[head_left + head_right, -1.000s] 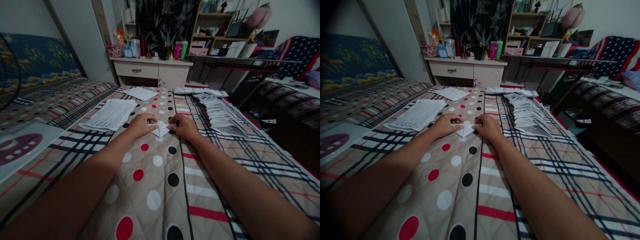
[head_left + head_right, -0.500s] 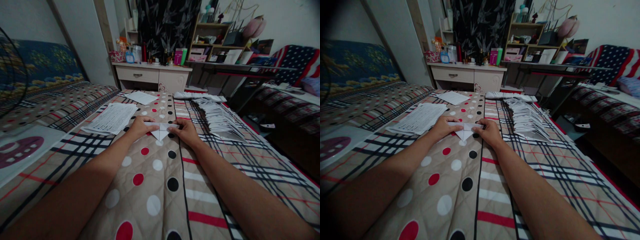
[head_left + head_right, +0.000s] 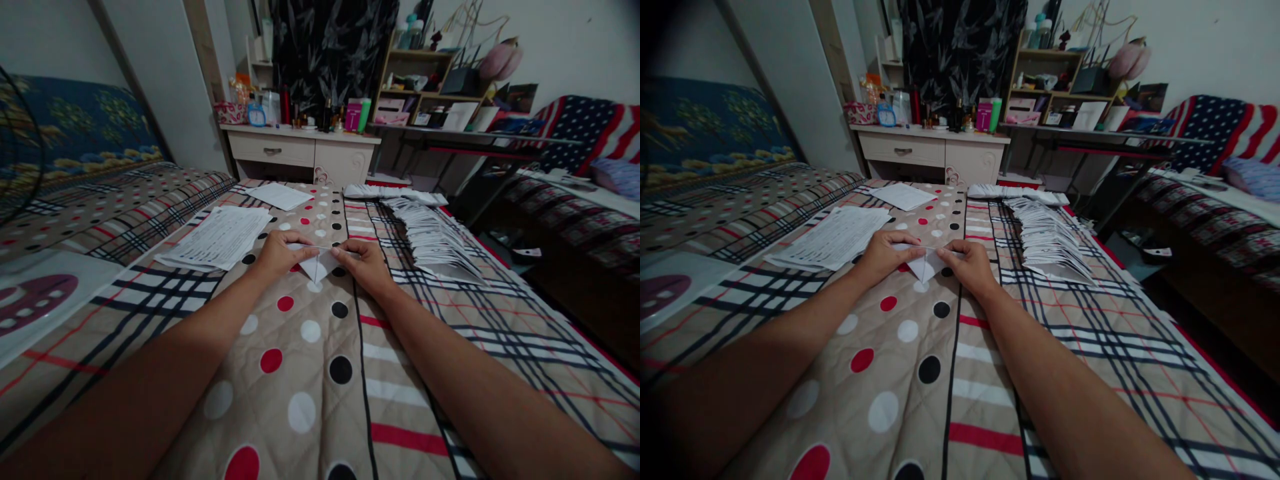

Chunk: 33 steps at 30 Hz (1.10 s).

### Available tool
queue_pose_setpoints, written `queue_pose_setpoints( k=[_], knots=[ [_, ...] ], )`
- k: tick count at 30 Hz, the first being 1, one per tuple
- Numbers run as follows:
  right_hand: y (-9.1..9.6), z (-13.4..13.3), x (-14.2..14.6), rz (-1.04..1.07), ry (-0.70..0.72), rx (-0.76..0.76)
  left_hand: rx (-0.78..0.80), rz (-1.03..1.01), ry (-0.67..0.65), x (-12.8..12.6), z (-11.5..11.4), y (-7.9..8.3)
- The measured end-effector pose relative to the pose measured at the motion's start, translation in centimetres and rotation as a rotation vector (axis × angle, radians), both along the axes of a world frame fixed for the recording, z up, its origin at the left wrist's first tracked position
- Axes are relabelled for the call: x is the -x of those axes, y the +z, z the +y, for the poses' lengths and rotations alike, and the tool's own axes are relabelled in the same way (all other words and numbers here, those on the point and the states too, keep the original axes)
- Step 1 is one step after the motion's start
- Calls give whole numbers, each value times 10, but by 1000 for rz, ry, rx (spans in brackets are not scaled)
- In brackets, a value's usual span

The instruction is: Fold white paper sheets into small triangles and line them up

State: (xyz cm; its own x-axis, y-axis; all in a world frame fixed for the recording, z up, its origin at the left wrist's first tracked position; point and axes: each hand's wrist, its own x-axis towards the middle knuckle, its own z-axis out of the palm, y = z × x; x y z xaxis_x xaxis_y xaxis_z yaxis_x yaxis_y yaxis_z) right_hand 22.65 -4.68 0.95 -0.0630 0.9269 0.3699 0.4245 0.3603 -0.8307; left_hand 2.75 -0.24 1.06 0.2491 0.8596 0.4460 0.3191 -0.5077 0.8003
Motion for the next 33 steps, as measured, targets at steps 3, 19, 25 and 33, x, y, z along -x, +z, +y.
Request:
queue_pose_setpoints(
  k=[3,19,25,33],
  knots=[
    [2,0,1,30,32,-26,-49,-9,0,-2,-1,0],
    [-14,11,-11,10,-112,-87,146,-184,112,6,9,-1],
    [-17,14,-11,24,0,6,135,-301,123,11,16,-3],
    [-2,2,-3,98,-49,75,223,-361,255,14,11,3]
  ],
)
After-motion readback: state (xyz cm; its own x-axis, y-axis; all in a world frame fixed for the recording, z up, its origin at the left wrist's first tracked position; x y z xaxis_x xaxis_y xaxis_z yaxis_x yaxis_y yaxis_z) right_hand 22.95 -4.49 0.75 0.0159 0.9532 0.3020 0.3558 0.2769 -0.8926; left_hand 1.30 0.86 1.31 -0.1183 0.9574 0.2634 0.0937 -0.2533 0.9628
